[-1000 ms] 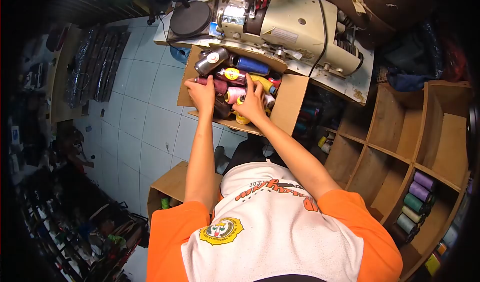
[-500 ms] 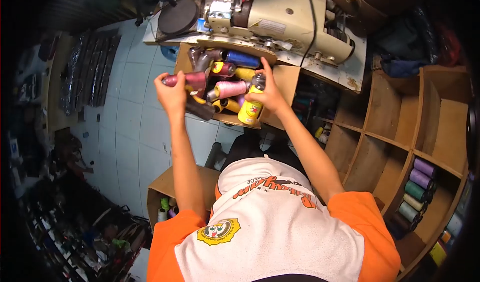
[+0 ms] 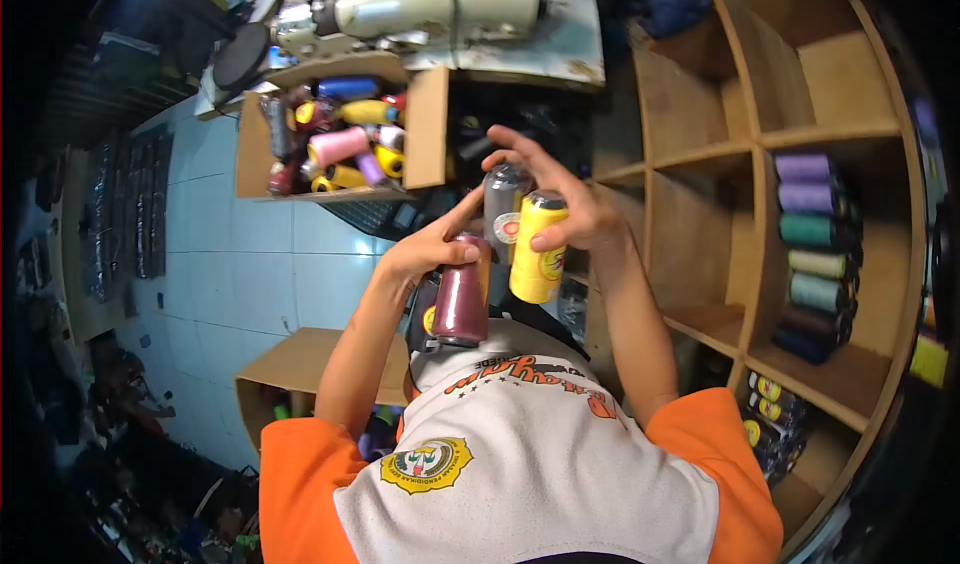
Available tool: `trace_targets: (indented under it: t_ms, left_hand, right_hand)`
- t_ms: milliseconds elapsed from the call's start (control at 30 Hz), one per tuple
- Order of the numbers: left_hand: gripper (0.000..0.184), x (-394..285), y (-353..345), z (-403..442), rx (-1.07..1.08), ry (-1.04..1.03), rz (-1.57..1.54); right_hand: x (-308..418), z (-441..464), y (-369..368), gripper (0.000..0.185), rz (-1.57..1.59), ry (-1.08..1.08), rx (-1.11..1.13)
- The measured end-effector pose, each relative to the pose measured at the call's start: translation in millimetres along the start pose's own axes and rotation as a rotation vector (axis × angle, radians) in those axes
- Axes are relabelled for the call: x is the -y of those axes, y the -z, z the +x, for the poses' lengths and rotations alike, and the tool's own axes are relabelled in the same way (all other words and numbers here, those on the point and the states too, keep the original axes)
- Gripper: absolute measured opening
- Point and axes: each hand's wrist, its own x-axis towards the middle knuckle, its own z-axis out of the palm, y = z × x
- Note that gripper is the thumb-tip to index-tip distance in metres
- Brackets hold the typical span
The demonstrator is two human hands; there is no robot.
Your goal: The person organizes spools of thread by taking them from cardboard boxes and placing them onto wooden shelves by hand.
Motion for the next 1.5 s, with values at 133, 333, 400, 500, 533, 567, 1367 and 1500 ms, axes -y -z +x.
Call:
trace_targets:
  t_ms: [133,333,400,500,533,567,1367,1500]
  left_hand:
    - [0.096,77,-81,13,-0.013,0.180,-0.064]
    - [0.082,175,-154,19,-0.004,0.268,-0.094]
    - [0.078,189,-156,16,0.004,0.306,-0.061]
    - [0.079,234,-137,8,-0.177,0.285,-0.098]
    - [0.079,231,-139,6,-0.153,0.206,-0.065]
    - [0.079,228,-143,2,-0.209,0.191,-0.014]
    - [0.079,422,-169,-107,-0.218,0.595,-0.267]
    - [0.077,423,-165,-116,-0.242,0.607,-0.244]
  right_hand:
    - [-25,-106,-4,0.111,0.086,-0.066,-0.027]
    - [-66,-247,-17,0.097,0.192,0.028,-0.324]
    - [-90,-283,-19,0.076,0.394,0.042,-0.560]
    - [-120,-341,-32,0.026,0.562,-0.077,-0.908]
    - [-127,-358,-37,0.022,0.601,-0.123,-0.987]
    - [-134,-375,-44,0.017,0.642,-0.173,-1.068]
    - [-144,-607,193,0.027,-2.086,-0.495,-1.315]
    - [-148,-620,218,0.035,-2.192,-0.687,-1.215]
